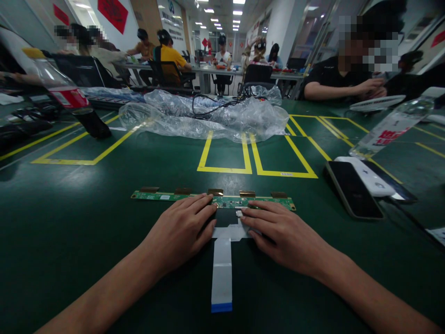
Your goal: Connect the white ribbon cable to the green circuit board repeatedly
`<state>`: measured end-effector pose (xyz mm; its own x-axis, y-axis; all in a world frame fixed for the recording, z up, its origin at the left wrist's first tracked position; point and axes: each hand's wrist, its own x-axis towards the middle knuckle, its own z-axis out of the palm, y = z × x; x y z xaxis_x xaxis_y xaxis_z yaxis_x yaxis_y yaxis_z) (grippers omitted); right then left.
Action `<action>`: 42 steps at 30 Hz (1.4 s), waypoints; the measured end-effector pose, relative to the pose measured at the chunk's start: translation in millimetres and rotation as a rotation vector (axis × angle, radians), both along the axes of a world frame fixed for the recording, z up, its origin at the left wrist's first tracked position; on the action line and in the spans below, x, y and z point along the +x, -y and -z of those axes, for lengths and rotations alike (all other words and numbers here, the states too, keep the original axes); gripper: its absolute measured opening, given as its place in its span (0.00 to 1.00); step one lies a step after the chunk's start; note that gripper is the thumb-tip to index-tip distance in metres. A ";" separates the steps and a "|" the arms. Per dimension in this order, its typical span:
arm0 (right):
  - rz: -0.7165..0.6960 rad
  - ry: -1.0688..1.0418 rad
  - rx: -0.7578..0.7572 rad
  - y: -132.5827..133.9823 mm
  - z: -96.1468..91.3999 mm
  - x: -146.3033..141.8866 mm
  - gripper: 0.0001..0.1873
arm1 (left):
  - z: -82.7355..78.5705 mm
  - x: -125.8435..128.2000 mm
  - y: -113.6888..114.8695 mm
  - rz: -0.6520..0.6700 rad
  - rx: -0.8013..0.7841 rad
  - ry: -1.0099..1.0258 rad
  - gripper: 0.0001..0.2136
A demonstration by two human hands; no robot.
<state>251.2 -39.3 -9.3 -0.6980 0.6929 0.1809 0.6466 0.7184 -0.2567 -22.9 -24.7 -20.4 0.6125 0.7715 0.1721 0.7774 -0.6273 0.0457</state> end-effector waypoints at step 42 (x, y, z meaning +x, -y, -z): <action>0.030 0.051 -0.055 -2.0 0.3 3.1 0.24 | 1.9 2.0 -2.3 0.225 -0.187 0.024 0.26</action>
<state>254.3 -37.3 -9.6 -0.6840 0.7216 0.1069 0.6809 0.6841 -0.2615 -20.9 -22.4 -22.3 0.7690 0.6367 0.0566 0.6172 -0.7626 0.1936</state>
